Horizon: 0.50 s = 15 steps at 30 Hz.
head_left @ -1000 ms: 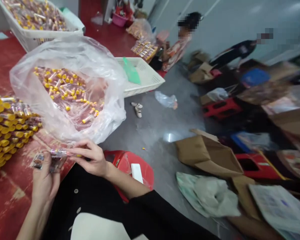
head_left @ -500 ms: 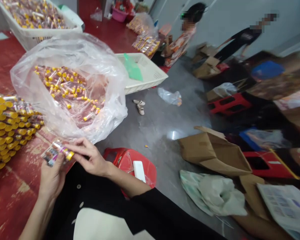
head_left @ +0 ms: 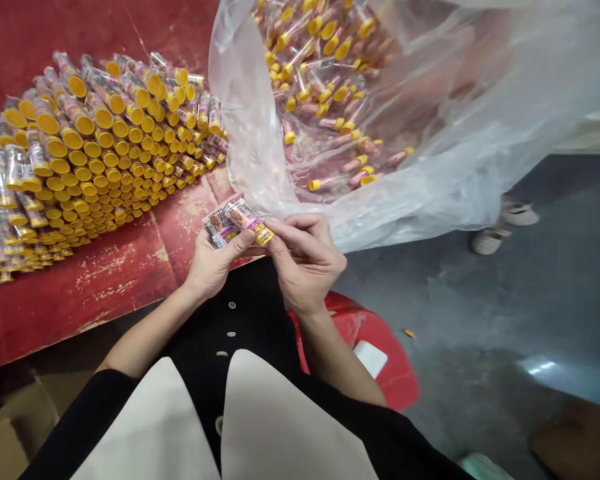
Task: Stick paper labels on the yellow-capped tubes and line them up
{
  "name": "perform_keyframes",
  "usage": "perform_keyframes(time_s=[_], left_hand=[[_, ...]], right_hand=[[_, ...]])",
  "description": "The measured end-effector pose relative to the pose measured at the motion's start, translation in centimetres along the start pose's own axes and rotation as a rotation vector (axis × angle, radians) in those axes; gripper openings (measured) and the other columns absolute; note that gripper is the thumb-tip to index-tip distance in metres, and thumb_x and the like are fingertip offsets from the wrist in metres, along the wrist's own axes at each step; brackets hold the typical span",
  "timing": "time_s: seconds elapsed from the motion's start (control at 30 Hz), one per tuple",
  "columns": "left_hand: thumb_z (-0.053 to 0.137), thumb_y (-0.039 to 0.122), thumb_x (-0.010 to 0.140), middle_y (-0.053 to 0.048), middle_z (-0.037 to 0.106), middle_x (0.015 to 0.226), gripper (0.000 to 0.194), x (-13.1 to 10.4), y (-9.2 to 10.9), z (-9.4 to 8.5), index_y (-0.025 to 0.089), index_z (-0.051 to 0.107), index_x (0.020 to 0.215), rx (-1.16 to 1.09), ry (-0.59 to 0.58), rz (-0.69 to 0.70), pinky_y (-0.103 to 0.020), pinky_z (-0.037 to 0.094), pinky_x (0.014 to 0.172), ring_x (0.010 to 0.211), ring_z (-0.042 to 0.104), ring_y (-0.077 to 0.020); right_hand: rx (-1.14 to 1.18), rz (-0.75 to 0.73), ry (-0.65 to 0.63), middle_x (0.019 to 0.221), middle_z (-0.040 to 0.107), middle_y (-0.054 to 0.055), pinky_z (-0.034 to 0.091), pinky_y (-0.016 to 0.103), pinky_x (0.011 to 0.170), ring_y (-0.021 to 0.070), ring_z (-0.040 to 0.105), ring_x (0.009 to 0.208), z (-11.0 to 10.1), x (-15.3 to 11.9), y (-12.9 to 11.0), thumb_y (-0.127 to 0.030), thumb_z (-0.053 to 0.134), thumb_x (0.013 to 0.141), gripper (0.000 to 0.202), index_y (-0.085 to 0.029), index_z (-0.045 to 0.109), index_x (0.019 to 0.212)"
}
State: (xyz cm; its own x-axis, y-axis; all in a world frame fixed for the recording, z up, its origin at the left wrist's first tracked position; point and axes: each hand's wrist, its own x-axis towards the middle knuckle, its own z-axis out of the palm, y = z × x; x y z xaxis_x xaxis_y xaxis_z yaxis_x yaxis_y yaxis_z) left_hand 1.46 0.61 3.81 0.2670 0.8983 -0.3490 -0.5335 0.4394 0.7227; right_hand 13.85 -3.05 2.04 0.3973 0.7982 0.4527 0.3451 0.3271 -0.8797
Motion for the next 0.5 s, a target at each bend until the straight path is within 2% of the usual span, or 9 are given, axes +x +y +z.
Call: perform_keyframes(time_s=[0.1, 0.27, 0.33, 0.43, 0.5], left_hand=[[0.09, 0.028, 0.063, 0.002, 0.074, 0.091, 0.057, 0.3, 0.2, -0.1, 0.022, 0.068, 0.115, 0.008, 0.007, 0.001, -0.034, 0.062, 0.086, 0.079, 0.072, -0.0133], [0.092, 0.033, 0.058, 0.0, 0.074, 0.084, 0.044, 0.6, 0.4, -0.7, 0.016, 0.068, 0.091, -0.002, 0.058, 0.021, -0.036, 0.062, 0.084, 0.071, 0.07, -0.0134], [0.092, 0.034, 0.059, -0.001, 0.074, 0.083, 0.042, 0.6, 0.8, -1.1, 0.015, 0.068, 0.087, -0.034, 0.058, 0.03, -0.038, 0.061, 0.085, 0.072, 0.071, -0.0147], [0.089, 0.041, 0.063, -0.004, 0.076, 0.092, 0.046, 0.9, 1.8, -1.9, 0.016, 0.068, 0.096, -0.111, 0.085, 0.069, -0.041, 0.058, 0.094, 0.09, 0.074, -0.0208], [0.082, 0.044, 0.073, -0.007, 0.076, 0.1, 0.047, 1.2, 2.6, -2.6, 0.018, 0.066, 0.11, -0.174, 0.128, 0.122, -0.042, 0.054, 0.1, 0.106, 0.072, -0.024]], right_hand=[[-0.024, 0.005, -0.024, 0.091, 0.061, 0.003, 0.052, 0.025, 0.063, 0.0122, 0.06, 0.083, 0.2, 0.3, 0.3, -0.019, 0.071, 0.085, 0.028, -0.03, 0.077, 0.109], [-0.002, -0.012, -0.043, 0.086, 0.06, 0.002, 0.051, 0.025, 0.064, 0.0119, 0.06, 0.081, 1.1, 0.4, 0.2, -0.018, 0.072, 0.084, 0.027, -0.031, 0.078, 0.107], [0.021, 0.0, -0.047, 0.086, 0.06, 0.002, 0.05, 0.024, 0.062, 0.0113, 0.06, 0.08, 1.7, 0.5, 0.0, -0.017, 0.072, 0.084, 0.026, -0.031, 0.078, 0.105], [0.063, 0.01, -0.079, 0.087, 0.06, 0.002, 0.051, 0.025, 0.062, 0.011, 0.06, 0.078, 4.0, 2.4, 0.3, -0.023, 0.072, 0.085, 0.021, -0.03, 0.079, 0.104], [0.105, -0.034, -0.091, 0.089, 0.06, 0.002, 0.053, 0.027, 0.063, 0.0113, 0.061, 0.078, 7.1, 5.2, 0.9, -0.03, 0.07, 0.087, 0.019, -0.029, 0.078, 0.104]])
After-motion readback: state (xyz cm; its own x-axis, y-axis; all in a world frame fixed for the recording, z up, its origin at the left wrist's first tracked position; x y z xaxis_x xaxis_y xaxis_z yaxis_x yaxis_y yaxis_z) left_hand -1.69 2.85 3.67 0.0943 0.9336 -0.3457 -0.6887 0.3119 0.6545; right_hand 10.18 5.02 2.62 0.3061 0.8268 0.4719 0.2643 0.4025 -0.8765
